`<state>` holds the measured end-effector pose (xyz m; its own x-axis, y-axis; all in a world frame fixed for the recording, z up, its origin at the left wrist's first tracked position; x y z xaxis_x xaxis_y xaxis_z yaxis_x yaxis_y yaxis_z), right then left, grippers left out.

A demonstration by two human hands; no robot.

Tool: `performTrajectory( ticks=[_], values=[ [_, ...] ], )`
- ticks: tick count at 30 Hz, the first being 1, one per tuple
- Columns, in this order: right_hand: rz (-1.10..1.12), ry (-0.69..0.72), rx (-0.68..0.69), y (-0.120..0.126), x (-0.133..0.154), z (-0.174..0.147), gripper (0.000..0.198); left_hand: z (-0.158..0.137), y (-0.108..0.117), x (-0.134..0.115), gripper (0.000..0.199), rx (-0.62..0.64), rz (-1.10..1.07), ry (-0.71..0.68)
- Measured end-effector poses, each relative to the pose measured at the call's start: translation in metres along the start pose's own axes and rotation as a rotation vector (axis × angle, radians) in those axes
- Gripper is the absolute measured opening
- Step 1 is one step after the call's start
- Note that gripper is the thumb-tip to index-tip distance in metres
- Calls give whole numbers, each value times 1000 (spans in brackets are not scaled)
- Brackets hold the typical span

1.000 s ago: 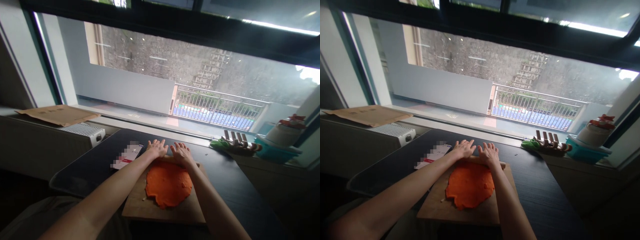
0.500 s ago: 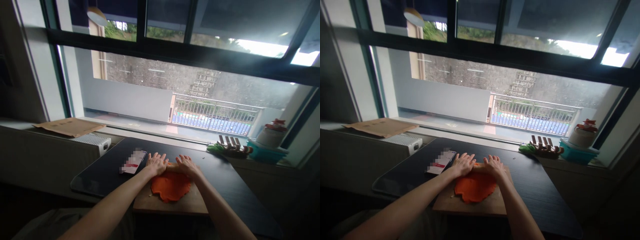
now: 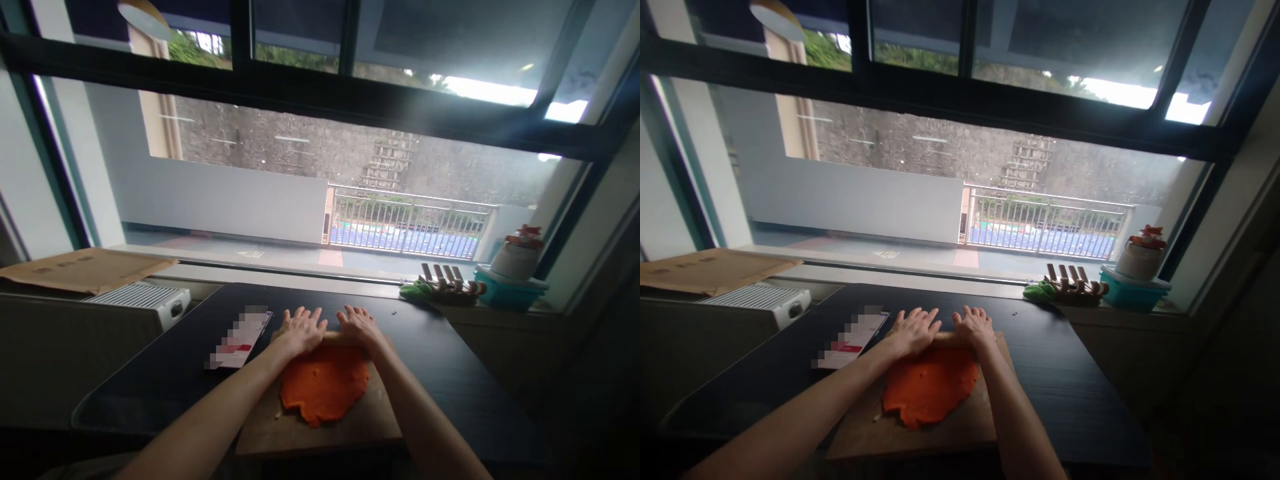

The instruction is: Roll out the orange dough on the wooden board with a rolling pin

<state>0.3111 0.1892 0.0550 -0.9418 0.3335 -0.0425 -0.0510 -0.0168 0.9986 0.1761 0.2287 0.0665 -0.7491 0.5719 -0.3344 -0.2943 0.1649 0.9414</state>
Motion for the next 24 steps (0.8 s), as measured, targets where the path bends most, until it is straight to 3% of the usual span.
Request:
performTrajectory(
  ticks=[5,8,18,24],
  values=[
    [79,-28,-22,4,1,-41,51,-26,6,-13,63,-27,15,-48],
    [104,-53,-44,8,3,-55,49,-28,7,-16,62,-42,16,-60],
    [156,-142,-18,9,-13,-17,50,32,-4,-3,68,-61,-11,11],
    [142,-134,-19,12,-6,-39,52,14,-5,-6,62,-48,-8,-29]
  ],
)
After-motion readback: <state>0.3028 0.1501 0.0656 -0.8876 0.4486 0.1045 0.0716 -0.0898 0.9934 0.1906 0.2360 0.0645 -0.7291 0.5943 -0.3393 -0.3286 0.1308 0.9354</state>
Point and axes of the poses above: each hand's wrist, its own z-axis towards the middle knuckle, its own y-axis out of the back of the hand, x = y × z, the point moved 10 cm from there along z, towards the middle knuckle, and after that the axes turned 14 degrees about -z, right-handed, at the moved point
